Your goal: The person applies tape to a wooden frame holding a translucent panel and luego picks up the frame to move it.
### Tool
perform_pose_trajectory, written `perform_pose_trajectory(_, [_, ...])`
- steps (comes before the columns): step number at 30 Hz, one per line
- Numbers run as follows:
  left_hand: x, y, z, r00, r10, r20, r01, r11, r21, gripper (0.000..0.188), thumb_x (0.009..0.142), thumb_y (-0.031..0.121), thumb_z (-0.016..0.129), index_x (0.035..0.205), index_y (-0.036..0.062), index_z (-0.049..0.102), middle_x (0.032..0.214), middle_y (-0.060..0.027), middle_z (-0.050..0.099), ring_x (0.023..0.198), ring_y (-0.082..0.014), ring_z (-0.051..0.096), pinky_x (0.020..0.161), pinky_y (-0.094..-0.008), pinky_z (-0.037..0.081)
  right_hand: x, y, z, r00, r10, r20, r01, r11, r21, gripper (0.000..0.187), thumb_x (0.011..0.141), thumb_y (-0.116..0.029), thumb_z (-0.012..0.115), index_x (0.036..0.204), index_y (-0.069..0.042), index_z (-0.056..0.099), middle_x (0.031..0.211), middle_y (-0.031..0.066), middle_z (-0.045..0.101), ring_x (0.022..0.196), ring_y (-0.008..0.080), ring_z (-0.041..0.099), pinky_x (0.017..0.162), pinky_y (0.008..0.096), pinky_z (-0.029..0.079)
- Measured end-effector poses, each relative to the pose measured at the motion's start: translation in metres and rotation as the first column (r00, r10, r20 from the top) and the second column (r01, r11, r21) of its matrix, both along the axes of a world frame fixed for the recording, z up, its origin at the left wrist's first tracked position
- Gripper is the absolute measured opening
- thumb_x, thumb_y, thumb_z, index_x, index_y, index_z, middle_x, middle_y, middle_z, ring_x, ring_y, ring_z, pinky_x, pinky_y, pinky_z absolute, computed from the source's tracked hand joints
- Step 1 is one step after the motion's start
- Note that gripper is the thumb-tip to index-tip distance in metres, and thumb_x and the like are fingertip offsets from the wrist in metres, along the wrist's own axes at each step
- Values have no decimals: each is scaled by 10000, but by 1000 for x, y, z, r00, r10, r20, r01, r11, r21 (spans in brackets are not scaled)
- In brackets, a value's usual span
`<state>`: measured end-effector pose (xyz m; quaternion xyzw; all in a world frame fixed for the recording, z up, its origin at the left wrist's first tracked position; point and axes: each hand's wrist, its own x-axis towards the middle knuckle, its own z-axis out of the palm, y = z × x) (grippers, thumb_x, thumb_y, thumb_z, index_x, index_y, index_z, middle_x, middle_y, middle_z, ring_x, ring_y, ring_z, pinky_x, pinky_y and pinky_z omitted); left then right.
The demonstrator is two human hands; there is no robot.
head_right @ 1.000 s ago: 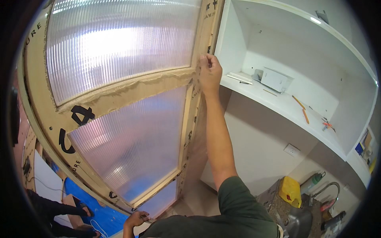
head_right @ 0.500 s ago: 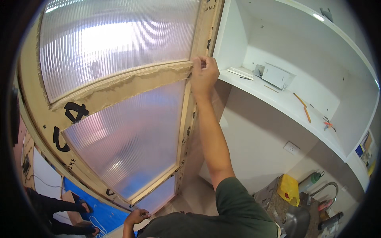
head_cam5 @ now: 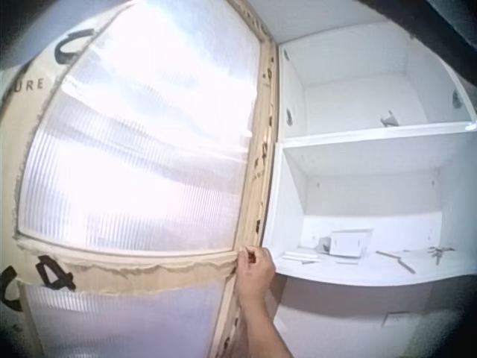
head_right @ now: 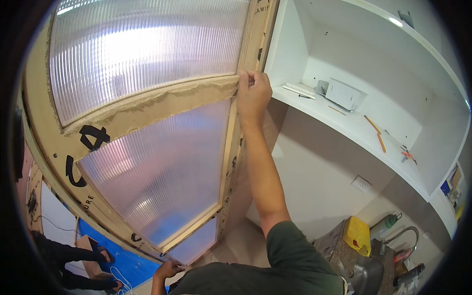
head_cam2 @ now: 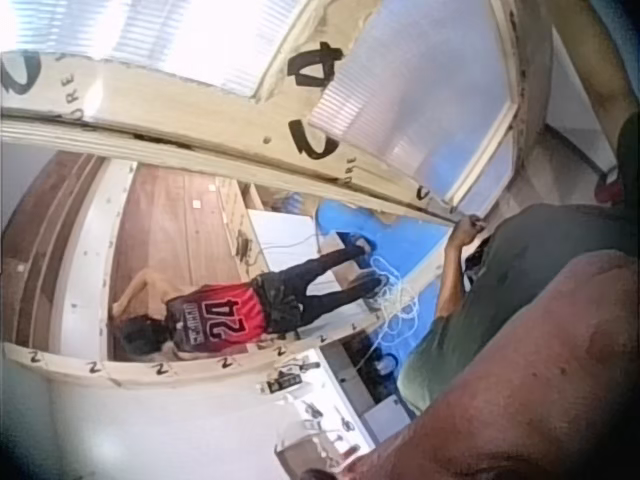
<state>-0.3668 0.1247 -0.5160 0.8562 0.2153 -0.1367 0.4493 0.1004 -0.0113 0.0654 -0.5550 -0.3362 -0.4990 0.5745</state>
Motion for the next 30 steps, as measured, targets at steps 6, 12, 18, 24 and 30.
perform_pose_trajectory(6, [3, -3, -10, 1000, -15, -17, 16, 1000, 18, 617, 884, 482, 837, 1268, 5, 760, 1076, -238, 796, 1012, -376, 775, 891, -453, 602, 20, -2, -1, 998, 42, -52, -43, 999, -30, 186, 999, -142, 708, 1010, 43, 695, 889, 123, 674, 752, 212, 641, 709, 376, 532])
perform_pose_trajectory(12, [-3, 2, -25, 999, -34, -6, 34, 999, 36, 625, 887, 493, 836, 1264, 1, 759, 1098, -248, 791, 1028, -384, 770, 904, -454, 602, 21, -5, -3, 938, 254, -234, -259, 966, 11, 215, 1055, -194, 662, 1035, 20, 668, 839, 22, 644, 734, 89, 569, 665, 289, 489])
perform_pose_trajectory(18, [-8, -3, -25, 997, 18, -72, -20, 999, -29, 634, 886, 497, 844, 1272, 3, 754, 1150, -254, 781, 1094, -384, 755, 948, -460, 588, 13, -3, 5, 877, 440, -192, -402, 892, 205, 209, 1079, -210, 691, 1128, -7, 700, 835, -20, 640, 768, 73, 577, 719, 243, 498])
perform_pose_trajectory(24, [-10, -6, -29, 995, 10, -102, -9, 1000, 6, 623, 880, 505, 845, 1251, 10, 766, 1118, -239, 792, 1047, -368, 766, 914, -450, 598, 15, 6, 10, 985, 158, -68, -153, 985, 78, 243, 1050, -194, 714, 1004, 45, 713, 942, 25, 648, 774, 103, 577, 709, 286, 504])
perform_pose_trajectory(30, [-9, -4, -35, 997, 5, -81, -1, 999, 44, 599, 869, 506, 855, 1203, 14, 783, 1077, -226, 804, 1006, -352, 779, 882, -438, 607, 31, -4, 13, 905, 342, -251, -319, 939, 131, 233, 1066, -196, 710, 1140, 23, 679, 903, 7, 652, 762, 88, 570, 723, 261, 501])
